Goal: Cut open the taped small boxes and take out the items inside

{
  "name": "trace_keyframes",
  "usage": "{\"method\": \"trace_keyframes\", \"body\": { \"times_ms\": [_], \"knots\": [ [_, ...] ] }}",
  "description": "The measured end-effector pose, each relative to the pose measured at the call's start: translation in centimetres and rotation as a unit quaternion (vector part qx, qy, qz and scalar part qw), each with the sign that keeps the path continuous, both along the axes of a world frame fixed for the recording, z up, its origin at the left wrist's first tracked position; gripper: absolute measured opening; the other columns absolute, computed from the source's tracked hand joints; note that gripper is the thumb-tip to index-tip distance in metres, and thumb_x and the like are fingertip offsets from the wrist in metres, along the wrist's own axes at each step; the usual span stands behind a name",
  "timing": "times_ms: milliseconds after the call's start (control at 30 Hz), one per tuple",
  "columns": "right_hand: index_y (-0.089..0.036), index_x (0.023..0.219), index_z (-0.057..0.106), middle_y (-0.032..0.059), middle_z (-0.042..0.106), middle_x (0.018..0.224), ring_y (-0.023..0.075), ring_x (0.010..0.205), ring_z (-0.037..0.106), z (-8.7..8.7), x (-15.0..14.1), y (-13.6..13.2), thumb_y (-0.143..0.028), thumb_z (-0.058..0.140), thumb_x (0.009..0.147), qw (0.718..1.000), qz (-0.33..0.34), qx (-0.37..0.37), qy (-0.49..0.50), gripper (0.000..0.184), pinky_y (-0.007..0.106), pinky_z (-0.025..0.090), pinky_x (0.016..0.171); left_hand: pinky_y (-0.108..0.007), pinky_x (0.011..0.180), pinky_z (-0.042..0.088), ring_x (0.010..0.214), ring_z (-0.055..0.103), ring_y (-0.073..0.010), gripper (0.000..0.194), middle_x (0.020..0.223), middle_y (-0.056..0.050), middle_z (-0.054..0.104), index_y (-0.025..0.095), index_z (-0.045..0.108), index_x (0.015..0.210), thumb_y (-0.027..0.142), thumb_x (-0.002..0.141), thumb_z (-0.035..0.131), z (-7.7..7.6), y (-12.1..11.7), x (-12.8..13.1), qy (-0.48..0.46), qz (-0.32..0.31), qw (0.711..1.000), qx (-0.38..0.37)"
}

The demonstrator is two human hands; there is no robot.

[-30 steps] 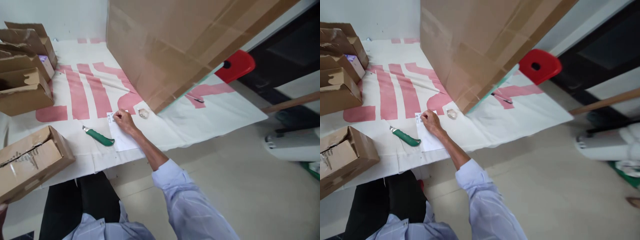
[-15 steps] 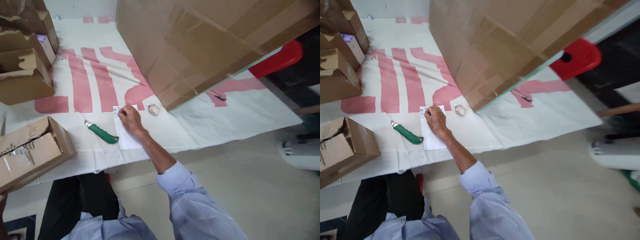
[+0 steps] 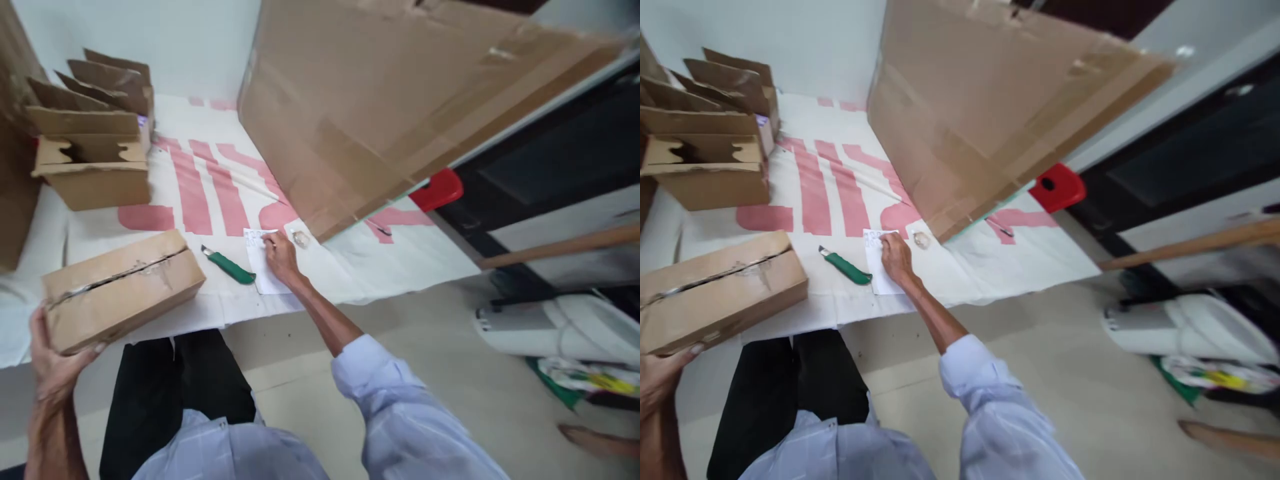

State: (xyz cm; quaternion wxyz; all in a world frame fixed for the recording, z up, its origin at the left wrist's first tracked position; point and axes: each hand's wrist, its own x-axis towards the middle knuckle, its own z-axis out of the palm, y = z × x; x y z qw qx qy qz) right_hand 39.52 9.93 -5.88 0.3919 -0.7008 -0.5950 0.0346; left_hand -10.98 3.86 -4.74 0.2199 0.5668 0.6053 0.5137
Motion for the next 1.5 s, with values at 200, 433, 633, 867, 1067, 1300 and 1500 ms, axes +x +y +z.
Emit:
{"method": "trace_keyframes", "body": {
  "times_ms": [200, 433, 633, 867, 1067, 1300, 1500],
  "knots": [
    [-0.022, 0.1, 0.073, 0.0078, 0.075, 0.099, 0.0231, 0.087, 0.069, 5.7, -7.8, -3.0, -0.045, 0.06, 0.097, 0.991, 0.081, 0.007, 0.109, 0.027, 0.037, 0.057, 0.073, -0.058, 0.121, 0.05, 0.16, 0.044, -0.0415, 0.101, 0.168, -0.016, 0.047, 0.034, 0.05, 0.137, 0.058, 0.055, 0.104, 1.4, 0.0, 0.9, -0.128, -0.175, 0.974, 0.061],
    [-0.024, 0.116, 0.072, 0.009, 0.072, 0.117, 0.0252, 0.108, 0.071, 9.7, -16.9, -5.7, -0.054, 0.067, 0.098, 0.964, 0.21, -0.046, 0.155, 0.035, 0.039, 0.061, 0.088, -0.058, 0.12, 0.05, 0.159, 0.044, -0.0399, 0.096, 0.169, -0.018, 0.043, 0.033, 0.048, 0.148, 0.05, 0.068, 0.1, 2.4, 0.3, -0.8, -0.055, -0.24, 0.969, 0.032],
    [-0.026, 0.113, 0.066, 0.0065, 0.069, 0.116, 0.0232, 0.106, 0.068, 9.4, -17.2, -7.9, -0.044, 0.069, 0.096, 0.966, 0.19, -0.052, 0.167, 0.025, 0.036, 0.06, 0.086, -0.056, 0.113, 0.053, 0.156, 0.047, -0.04, 0.088, 0.167, -0.017, 0.045, 0.033, 0.051, 0.143, 0.048, 0.07, 0.098, 4.3, 0.1, -0.6, -0.029, -0.268, 0.962, 0.045],
    [-0.026, 0.118, 0.064, 0.0082, 0.07, 0.119, 0.0254, 0.111, 0.067, 7.7, -15.6, -6.6, -0.05, 0.061, 0.102, 0.965, 0.216, -0.004, 0.145, 0.029, 0.04, 0.059, 0.092, -0.056, 0.11, 0.055, 0.15, 0.052, -0.0406, 0.069, 0.159, -0.015, 0.051, 0.028, 0.06, 0.125, 0.057, 0.073, 0.093, 6.6, -0.8, -0.2, 0.028, -0.248, 0.968, 0.003],
    [-0.022, 0.116, 0.063, 0.0158, 0.068, 0.115, 0.0333, 0.108, 0.063, 3.3, -10.4, -5.8, -0.049, 0.057, 0.102, 0.977, 0.137, -0.111, -0.12, 0.031, 0.045, 0.054, 0.086, -0.058, 0.117, 0.051, 0.153, 0.048, -0.0412, 0.068, 0.161, -0.015, 0.046, 0.027, 0.064, 0.122, 0.06, 0.07, 0.093, 7.0, -1.8, 0.4, -0.02, -0.22, 0.975, -0.04],
    [-0.017, 0.121, 0.064, 0.0187, 0.067, 0.123, 0.0338, 0.115, 0.06, 1.2, -9.5, -6.8, -0.03, 0.055, 0.101, 0.939, 0.085, -0.242, -0.231, 0.025, 0.042, 0.047, 0.09, -0.054, 0.113, 0.055, 0.148, 0.054, -0.0388, 0.057, 0.158, -0.012, 0.05, 0.028, 0.067, 0.125, 0.057, 0.079, 0.084, 7.6, -3.1, 1.7, -0.045, -0.176, 0.982, -0.057],
    [-0.019, 0.102, 0.067, 0.0137, 0.07, 0.096, 0.028, 0.089, 0.061, 3.7, -9.7, -5.7, -0.028, 0.041, 0.099, 0.99, 0.019, -0.111, -0.079, 0.027, 0.038, 0.046, 0.08, -0.056, 0.113, 0.054, 0.148, 0.052, -0.0382, 0.059, 0.158, -0.012, 0.048, 0.03, 0.067, 0.128, 0.055, 0.078, 0.083, 7.1, -3.8, 2.4, -0.047, -0.152, 0.986, -0.043]
  ]
}}
